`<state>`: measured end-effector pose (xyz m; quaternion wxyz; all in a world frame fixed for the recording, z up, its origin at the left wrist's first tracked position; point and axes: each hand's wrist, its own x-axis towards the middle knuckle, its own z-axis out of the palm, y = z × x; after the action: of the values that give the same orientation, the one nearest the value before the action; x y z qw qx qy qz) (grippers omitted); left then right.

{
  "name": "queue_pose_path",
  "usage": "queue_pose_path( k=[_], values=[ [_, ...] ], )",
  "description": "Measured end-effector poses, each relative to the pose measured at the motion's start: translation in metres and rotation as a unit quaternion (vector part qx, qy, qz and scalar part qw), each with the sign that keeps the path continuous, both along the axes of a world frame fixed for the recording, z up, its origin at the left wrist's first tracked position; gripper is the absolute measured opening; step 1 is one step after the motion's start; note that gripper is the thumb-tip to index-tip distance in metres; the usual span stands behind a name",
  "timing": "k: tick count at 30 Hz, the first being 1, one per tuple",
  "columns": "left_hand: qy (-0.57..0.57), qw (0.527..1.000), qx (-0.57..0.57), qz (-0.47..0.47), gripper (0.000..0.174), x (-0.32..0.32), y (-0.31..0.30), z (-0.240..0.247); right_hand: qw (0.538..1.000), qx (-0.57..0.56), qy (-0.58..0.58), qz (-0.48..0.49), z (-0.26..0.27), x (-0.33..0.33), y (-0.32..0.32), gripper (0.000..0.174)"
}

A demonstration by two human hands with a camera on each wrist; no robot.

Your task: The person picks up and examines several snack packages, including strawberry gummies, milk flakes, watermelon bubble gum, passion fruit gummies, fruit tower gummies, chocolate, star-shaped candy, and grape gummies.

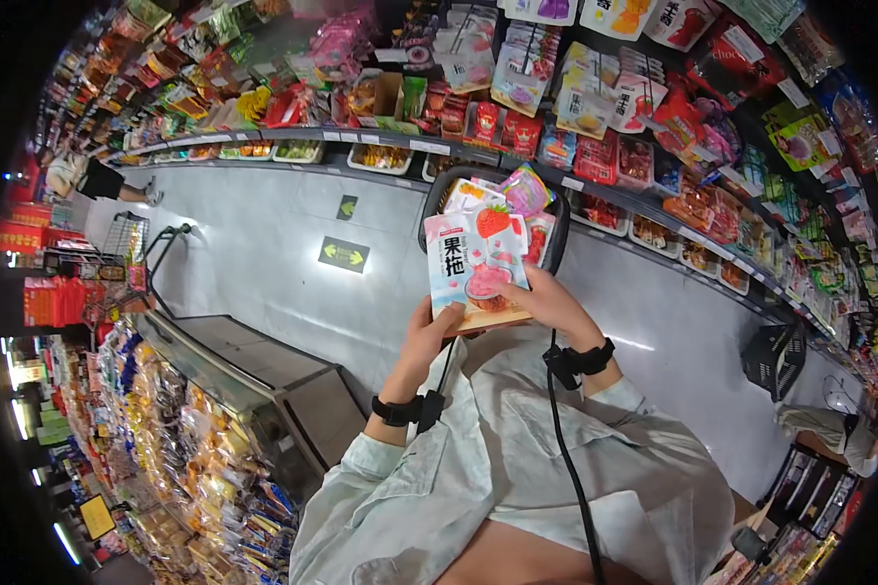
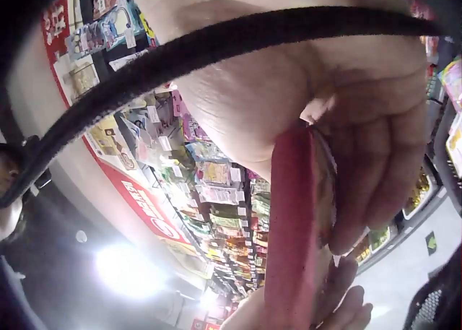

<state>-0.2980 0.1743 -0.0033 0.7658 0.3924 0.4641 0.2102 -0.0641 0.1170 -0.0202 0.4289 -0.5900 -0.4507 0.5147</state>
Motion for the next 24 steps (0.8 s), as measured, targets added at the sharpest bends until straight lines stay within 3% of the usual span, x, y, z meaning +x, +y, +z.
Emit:
queue_pose_path(
  k=[2, 3, 6, 7, 8, 17, 20, 21, 24],
  values=[
    [0.009, 1.0, 0.019, 0.006, 0.046, 0.012, 0.022, 0.005, 0.999, -0.038, -0.028, 0.015, -0.01, 0.017, 0.022, 0.048],
    [0.016, 1.0, 0.025, 0.011, 0.047, 0.019, 0.032, 0.003, 1.0, -0.007, 0.025, -0.001, -0.01, 0.022, 0.03, 0.054],
    [0.031, 0.999, 0.038, 0.004, 0.045, 0.041, 0.052, -0.004, 0.995, -0.091, 0.034, -0.023, 0.015, 0.041, 0.044, 0.06],
    [0.035, 0.999, 0.04, -0.003, 0.044, 0.049, 0.056, -0.005, 1.0, -0.019, -0.014, -0.02, -0.012, 0.046, 0.049, 0.052],
    [0.037, 0.998, 0.039, -0.012, 0.043, 0.059, 0.058, -0.003, 0.999, -0.029, 0.009, -0.029, -0.033, 0.058, 0.044, 0.052],
    [0.038, 0.988, 0.066, -0.136, 0.035, 0.118, 0.089, 0.006, 0.991, -0.022, 0.046, -0.121, -0.032, 0.106, 0.031, 0.064],
    [0.015, 0.99, 0.047, -0.131, 0.039, 0.127, 0.092, -0.003, 0.988, -0.005, 0.031, -0.154, -0.049, 0.113, 0.031, 0.063],
    [0.009, 0.987, 0.042, -0.154, 0.049, 0.128, 0.094, -0.004, 0.987, -0.006, 0.055, -0.15, -0.032, 0.115, 0.035, 0.061],
    [0.019, 0.987, 0.08, -0.14, 0.063, 0.128, 0.094, 0.001, 0.973, 0.03, 0.064, -0.22, -0.043, 0.119, 0.041, 0.059]
  ],
)
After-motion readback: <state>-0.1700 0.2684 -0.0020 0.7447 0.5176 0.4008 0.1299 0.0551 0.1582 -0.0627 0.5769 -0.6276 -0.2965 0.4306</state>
